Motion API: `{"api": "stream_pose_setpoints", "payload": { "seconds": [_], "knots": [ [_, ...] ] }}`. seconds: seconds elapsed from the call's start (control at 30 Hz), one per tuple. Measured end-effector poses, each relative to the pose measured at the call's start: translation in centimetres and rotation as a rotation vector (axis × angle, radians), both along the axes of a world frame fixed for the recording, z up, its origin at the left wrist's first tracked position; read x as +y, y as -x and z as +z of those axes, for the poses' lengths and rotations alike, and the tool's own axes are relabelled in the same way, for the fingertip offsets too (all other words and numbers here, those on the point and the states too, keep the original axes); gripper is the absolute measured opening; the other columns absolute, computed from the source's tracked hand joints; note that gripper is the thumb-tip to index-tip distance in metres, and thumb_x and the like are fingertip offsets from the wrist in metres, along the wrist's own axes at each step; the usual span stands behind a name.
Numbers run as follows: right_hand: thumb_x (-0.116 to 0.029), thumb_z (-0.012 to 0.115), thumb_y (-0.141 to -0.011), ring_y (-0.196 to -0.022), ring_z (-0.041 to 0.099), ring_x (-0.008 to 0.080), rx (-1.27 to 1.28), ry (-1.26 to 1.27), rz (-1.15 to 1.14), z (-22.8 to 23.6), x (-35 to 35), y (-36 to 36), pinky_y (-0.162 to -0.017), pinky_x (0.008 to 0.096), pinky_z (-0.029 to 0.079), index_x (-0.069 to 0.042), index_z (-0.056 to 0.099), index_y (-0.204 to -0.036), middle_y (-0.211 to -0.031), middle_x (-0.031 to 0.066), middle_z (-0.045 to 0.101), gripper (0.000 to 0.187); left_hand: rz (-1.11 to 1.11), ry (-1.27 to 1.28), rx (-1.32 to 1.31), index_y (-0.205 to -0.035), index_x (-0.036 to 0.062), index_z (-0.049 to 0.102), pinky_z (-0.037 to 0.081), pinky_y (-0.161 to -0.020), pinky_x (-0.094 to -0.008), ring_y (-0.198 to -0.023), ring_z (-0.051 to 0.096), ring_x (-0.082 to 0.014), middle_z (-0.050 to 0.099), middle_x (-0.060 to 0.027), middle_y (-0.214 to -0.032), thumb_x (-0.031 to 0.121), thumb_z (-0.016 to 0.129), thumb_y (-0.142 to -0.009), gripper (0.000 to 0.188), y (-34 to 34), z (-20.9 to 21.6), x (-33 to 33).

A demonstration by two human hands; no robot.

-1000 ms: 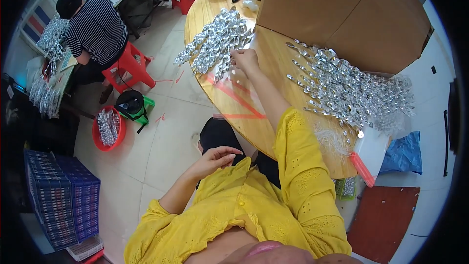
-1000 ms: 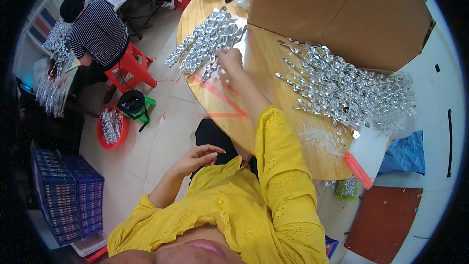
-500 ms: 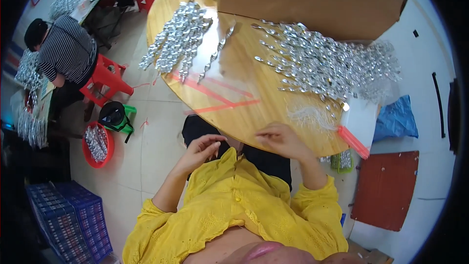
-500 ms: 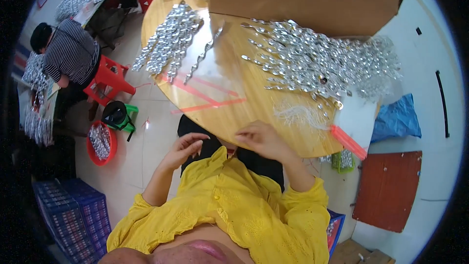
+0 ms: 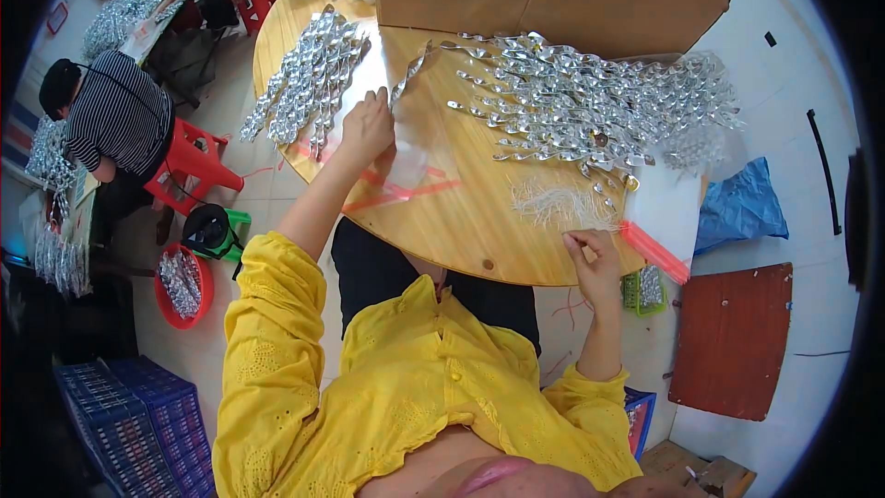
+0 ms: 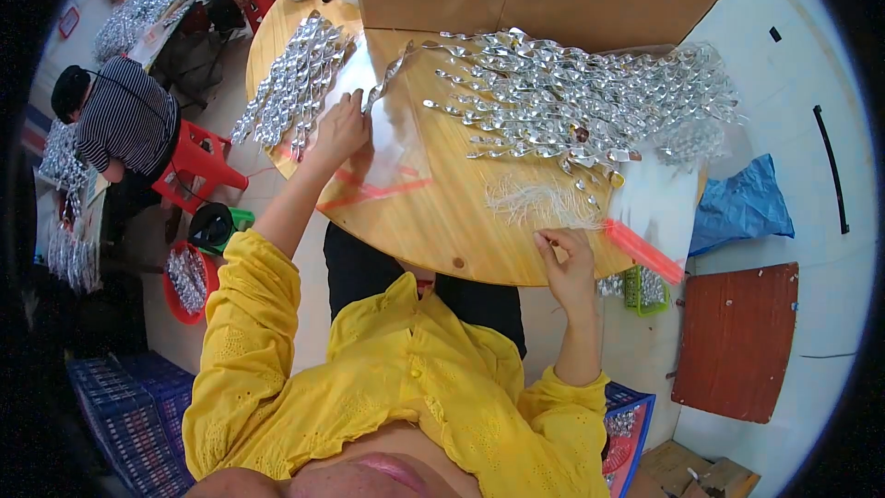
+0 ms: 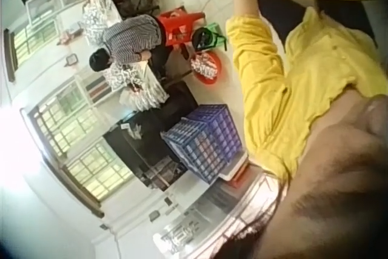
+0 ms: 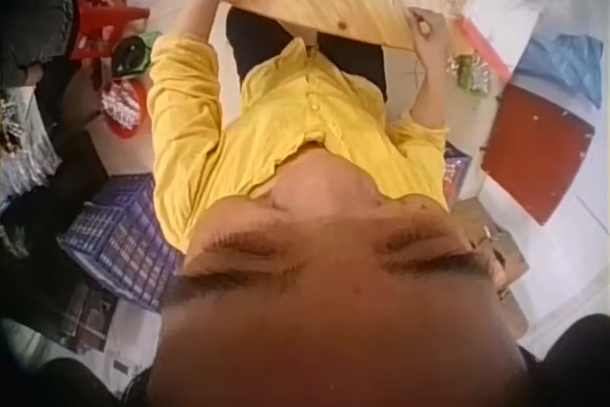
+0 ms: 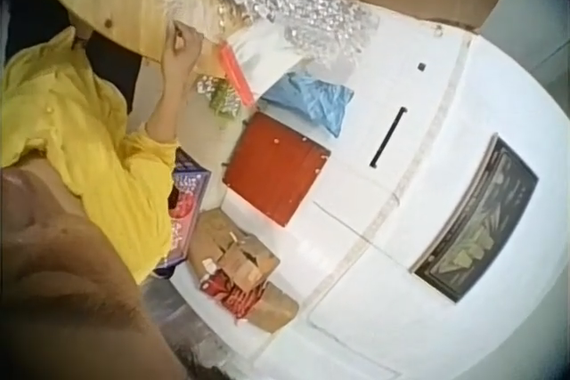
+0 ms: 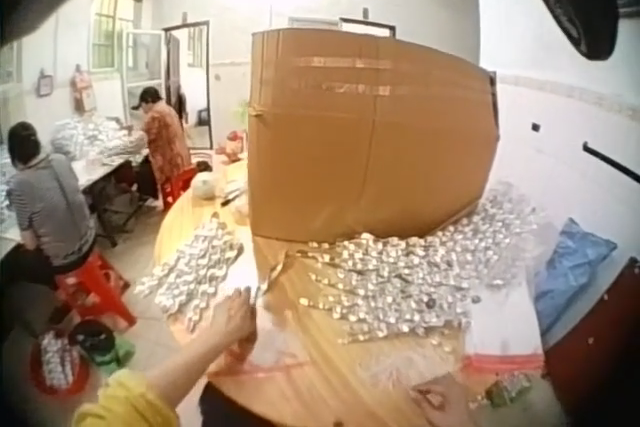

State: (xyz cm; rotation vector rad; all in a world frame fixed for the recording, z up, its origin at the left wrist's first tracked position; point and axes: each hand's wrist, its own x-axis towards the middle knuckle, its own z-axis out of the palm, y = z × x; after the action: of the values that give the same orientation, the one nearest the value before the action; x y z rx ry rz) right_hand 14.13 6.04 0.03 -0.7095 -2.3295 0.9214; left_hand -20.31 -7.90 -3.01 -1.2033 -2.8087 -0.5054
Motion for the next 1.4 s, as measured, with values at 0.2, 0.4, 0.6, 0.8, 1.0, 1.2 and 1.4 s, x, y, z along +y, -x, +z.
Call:
{"api": "stream_pose_setpoints", "payload": {
  "seconds": [0.2,0.4,0.6,0.8,1.0,1.2,1.4],
  "knots": [
    [-0.005,0.06,-0.072,-0.067,0.048,0.0127,-0.007,0.08,-0.065,-0.5,0.2,-2.2,-0.064,0.0223,0.037,-0.001,0.059,-0.079,-0.071,0.0056,0.054,0.009,-0.08,-0.252,0.279,-0.115,0.0001,0.038,0.041,-0.068,-0.0385,-0.076,0.048,-0.0332,0.048,-0.0192,-0.086,0.0,0.045,-0.068,0.048,0.6,-0.1,-1.4],
    [-0.005,0.059,-0.072,-0.066,0.047,0.0124,-0.009,0.101,-0.097,-1.0,0.7,-2.8,-0.063,0.0221,0.037,-0.001,0.059,-0.08,-0.069,0.0055,0.054,0.009,0.172,-0.116,0.27,-0.1,-0.0024,0.049,0.041,-0.071,-0.0386,-0.082,0.047,-0.0322,0.047,-0.0175,-0.087,-0.004,0.039,-0.072,0.03,3.3,2.0,-5.3],
    [-0.006,0.06,-0.072,-0.066,0.047,0.0119,0.001,0.097,-0.11,-0.9,0.9,-2.4,-0.062,0.0222,0.036,-0.002,0.06,-0.079,-0.07,0.0049,0.054,0.009,0.151,0.067,0.302,-0.09,-0.0019,0.053,0.041,-0.07,-0.0392,-0.081,0.049,-0.0316,0.049,-0.0184,-0.088,0.004,0.042,-0.074,0.021,5.4,0.1,-6.9],
    [-0.008,0.062,-0.069,-0.068,0.048,0.0148,-0.009,-0.075,-0.014,-0.1,1.7,0.2,-0.063,0.0245,0.037,-0.004,0.06,-0.077,-0.072,0.0045,0.056,0.01,0.222,0.012,0.304,-0.094,0.0052,0.053,0.043,-0.07,-0.038,-0.085,0.05,-0.0289,0.047,-0.0139,-0.089,0.017,0.05,-0.075,0.022,4.0,1.6,-6.9],
    [-0.014,0.066,-0.062,-0.074,0.045,0.0201,-0.083,-0.171,0.302,-0.7,2.6,4.7,-0.07,0.0309,0.035,-0.009,0.062,-0.073,-0.069,0.0042,0.051,0.013,0.262,-0.028,0.276,-0.097,0.0065,0.053,0.043,-0.068,-0.0377,-0.084,0.05,-0.0294,0.045,-0.0142,-0.089,0.019,0.053,-0.073,0.027,3.0,2.6,-6.3],
    [-0.016,0.067,-0.06,-0.079,0.042,0.0208,-0.2,-0.194,0.499,-1.3,2.4,7.3,-0.072,0.0307,0.033,-0.01,0.062,-0.074,-0.075,0.0039,0.046,0.016,0.083,-0.128,0.119,-0.108,0.0086,0.05,0.04,-0.076,-0.0356,-0.088,0.049,-0.0294,0.047,-0.016,-0.095,0.022,0.055,-0.074,0.037,0.9,4.4,-5.2],
    [-0.014,0.063,-0.067,-0.083,0.042,0.0197,-0.278,-0.301,0.553,-2.0,2.6,7.4,-0.073,0.0297,0.033,-0.009,0.057,-0.076,-0.076,0.004,0.045,0.013,-0.146,-0.198,0.034,-0.107,0.0075,0.05,0.041,-0.073,-0.0339,-0.083,0.051,-0.0264,0.049,-0.0141,-0.095,0.022,0.055,-0.075,0.035,-1.1,5.3,-2.7]
  ]
}}
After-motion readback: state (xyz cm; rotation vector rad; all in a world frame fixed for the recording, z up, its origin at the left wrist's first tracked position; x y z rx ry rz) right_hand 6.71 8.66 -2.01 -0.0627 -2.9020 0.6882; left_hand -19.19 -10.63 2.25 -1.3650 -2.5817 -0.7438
